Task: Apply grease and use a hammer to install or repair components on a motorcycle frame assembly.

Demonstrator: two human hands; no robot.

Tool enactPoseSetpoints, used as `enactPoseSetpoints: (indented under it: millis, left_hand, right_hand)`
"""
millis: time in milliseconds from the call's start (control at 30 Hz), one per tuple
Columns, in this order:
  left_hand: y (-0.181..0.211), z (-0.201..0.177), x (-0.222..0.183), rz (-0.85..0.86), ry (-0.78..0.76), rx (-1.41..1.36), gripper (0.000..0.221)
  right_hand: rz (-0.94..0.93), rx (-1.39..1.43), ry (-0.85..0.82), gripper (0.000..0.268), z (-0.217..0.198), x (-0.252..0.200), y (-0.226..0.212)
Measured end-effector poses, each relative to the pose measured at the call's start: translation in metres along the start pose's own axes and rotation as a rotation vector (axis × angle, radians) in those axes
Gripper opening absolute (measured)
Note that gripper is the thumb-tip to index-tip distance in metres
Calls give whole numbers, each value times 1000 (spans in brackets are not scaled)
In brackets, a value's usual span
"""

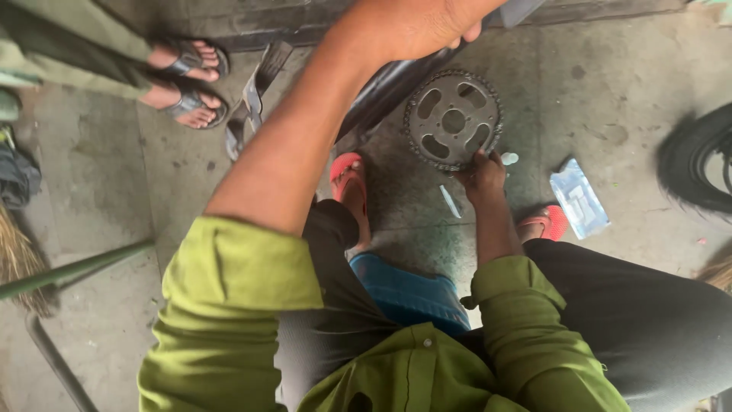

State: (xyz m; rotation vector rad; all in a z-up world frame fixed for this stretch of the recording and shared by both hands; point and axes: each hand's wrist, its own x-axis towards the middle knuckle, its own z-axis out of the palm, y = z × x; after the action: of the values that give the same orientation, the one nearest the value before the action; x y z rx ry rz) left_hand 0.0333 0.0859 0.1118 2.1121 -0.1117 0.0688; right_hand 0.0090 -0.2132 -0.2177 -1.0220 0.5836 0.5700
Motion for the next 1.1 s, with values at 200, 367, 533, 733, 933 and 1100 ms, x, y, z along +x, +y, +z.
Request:
enactPoseSetpoints:
  millis: [200, 367, 533, 733, 933, 1100]
  left_hand:
    - [-3, 53, 29, -212, -267, 10, 57]
    - [-30, 87, 40, -153, -372, -134, 60]
    - [-28, 105, 46, -135, -377, -85, 73]
    - [-26, 110, 51, -210, -461, -68, 63]
    - [-29, 127, 41, -363, -499, 50, 76]
    - [-74, 155, 46, -363, -547, 179, 78]
  right_hand:
    - [-827, -769, 109, 55, -17, 42, -61]
    - [-471, -423, -16, 43, 120, -98, -114]
    - [194, -70, -555, 53, 185, -135, -26]
    - [167, 259, -610, 34, 206, -96, 42]
    - [259, 394, -706, 35, 219, -112, 35]
    - [278, 483, -653, 40, 232, -97, 56]
